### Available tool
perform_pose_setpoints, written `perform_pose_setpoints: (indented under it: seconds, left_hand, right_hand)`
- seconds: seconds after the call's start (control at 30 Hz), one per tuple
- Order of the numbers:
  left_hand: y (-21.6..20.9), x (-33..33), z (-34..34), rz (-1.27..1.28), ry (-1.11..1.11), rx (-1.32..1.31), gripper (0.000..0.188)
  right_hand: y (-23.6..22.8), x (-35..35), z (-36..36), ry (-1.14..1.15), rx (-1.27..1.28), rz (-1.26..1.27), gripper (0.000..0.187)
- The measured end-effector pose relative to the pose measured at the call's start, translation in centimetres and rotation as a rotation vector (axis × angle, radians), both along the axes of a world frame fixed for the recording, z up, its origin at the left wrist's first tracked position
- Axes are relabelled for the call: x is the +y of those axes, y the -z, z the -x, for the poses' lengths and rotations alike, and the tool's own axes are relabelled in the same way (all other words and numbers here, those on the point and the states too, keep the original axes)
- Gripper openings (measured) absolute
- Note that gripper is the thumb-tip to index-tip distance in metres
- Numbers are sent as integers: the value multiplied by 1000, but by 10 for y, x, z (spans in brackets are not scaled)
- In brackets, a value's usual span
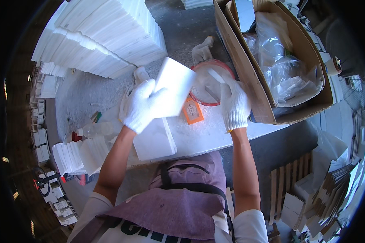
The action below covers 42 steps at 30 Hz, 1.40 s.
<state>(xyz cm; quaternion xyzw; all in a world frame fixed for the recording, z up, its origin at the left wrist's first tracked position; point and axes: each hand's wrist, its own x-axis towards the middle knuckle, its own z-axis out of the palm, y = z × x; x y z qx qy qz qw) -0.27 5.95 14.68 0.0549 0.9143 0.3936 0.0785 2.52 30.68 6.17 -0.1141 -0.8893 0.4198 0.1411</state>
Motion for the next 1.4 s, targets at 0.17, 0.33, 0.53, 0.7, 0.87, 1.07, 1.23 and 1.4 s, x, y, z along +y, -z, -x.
perform_pose_setpoints:
  seconds: [0.17,0.33,0.53,0.7,0.87,1.07,1.23,1.4]
  left_hand:
    - [-15,-5,-31,674,431,760,26]
    - [-14,-40,-44,678,538,929,35]
    - [-8,-70,-51,676,571,927,35]
    - [-24,-73,-45,651,607,953,35]
    - [-17,-90,-46,257,232,471,25]
    - [-11,-120,-44,-299,-294,-385,21]
    - [37,-154,-49,-334,-166,-595,27]
    - [61,-163,-43,-153,-89,-598,29]
  right_hand:
    - [4,0,-22,52,77,167,23]
    - [20,-3,-45,102,12,301,24]
    - [15,-8,-40,64,-57,315,25]
    - [30,-2,-31,2,199,-88,25]
    - [27,-2,-32,97,-14,850,26]
    - [9,-18,-50,76,-169,1119,33]
    - [12,-42,-69,-55,-418,1054,38]
    - [24,-61,-69,-372,-539,861,36]
